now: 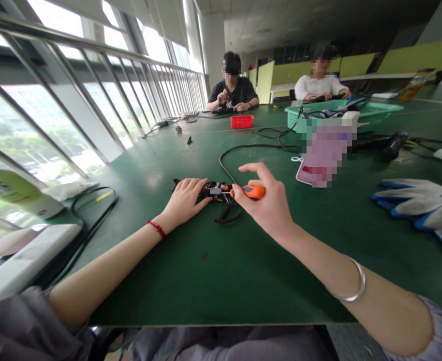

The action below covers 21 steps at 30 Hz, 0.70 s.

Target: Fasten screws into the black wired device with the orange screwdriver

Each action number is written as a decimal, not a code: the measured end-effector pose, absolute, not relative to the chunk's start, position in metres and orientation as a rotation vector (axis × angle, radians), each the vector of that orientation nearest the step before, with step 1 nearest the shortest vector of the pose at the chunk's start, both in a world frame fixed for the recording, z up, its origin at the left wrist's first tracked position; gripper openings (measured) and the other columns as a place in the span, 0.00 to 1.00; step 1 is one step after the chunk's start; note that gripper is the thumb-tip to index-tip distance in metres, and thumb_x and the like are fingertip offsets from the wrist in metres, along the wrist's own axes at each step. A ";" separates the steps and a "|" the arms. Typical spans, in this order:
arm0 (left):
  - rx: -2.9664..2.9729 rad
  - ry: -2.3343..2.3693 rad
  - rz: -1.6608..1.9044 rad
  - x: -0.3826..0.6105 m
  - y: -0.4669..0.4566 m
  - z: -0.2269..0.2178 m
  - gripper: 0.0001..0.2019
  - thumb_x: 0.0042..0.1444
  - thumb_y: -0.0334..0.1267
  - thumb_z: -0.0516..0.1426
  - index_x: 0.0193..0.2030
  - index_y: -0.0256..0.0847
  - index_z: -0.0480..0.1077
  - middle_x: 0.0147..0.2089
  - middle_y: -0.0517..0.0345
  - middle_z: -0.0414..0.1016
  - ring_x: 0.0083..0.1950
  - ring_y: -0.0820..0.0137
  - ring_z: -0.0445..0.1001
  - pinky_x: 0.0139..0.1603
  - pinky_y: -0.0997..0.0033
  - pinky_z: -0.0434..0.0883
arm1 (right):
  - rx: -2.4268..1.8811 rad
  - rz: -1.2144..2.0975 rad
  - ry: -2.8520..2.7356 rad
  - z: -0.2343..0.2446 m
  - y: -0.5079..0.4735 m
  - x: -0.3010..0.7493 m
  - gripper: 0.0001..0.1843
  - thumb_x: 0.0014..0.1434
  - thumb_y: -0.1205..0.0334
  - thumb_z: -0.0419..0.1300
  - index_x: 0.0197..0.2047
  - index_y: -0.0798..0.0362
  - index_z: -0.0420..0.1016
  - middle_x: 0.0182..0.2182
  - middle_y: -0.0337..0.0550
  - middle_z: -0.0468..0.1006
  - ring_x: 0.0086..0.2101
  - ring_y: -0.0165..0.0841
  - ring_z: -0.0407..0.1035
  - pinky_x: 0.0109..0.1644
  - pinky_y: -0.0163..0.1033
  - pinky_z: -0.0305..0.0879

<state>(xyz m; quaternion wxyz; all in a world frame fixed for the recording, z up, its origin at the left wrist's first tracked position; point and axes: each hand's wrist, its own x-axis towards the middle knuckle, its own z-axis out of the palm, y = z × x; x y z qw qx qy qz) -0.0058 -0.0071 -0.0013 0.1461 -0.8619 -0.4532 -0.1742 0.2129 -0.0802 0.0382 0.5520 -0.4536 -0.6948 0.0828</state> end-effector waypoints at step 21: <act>-2.458 -1.301 -0.490 -0.007 -0.006 -0.003 0.24 0.60 0.49 0.49 0.58 0.35 0.61 0.52 0.46 0.67 0.53 0.57 0.63 0.58 0.56 0.59 | -1.134 0.174 -1.614 0.036 -0.076 0.214 0.07 0.52 0.60 0.60 0.35 0.50 0.68 0.23 0.35 0.69 0.21 0.28 0.64 0.27 0.35 0.62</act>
